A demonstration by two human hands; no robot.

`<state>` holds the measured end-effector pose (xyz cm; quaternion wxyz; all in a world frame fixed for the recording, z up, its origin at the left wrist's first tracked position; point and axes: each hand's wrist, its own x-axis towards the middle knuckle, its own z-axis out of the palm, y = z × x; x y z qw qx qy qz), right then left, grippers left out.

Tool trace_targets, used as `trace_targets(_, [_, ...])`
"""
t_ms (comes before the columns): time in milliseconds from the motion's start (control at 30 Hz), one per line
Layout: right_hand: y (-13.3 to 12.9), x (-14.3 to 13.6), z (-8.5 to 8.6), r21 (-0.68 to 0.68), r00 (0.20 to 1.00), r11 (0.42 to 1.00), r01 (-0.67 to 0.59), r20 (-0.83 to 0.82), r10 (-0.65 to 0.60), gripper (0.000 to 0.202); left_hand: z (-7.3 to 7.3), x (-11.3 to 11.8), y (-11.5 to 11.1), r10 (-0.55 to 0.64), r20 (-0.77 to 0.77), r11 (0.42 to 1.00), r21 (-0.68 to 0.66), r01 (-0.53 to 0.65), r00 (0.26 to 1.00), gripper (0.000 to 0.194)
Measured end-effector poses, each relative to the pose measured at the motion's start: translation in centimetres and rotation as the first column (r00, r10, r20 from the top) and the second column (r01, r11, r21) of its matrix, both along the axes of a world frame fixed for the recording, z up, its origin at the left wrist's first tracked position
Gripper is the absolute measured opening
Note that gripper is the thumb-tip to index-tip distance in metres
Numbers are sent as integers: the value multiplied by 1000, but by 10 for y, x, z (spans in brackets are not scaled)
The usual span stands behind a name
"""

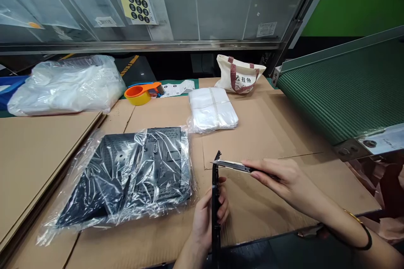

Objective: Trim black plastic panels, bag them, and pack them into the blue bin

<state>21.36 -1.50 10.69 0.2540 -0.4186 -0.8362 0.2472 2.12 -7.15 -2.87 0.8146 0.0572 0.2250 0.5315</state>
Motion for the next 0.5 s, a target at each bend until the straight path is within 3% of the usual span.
trace_targets(367, [-2,1,-1,-58,999,998,-16,-40,14,29,2,0,-2,9,-15,999,-46,-9,1000,31])
trace_targets(500, [-3,1,2,-222,992,968,-114,-74,100,27,-1,0,-3,13,-8,996,-85,-14,1000,30])
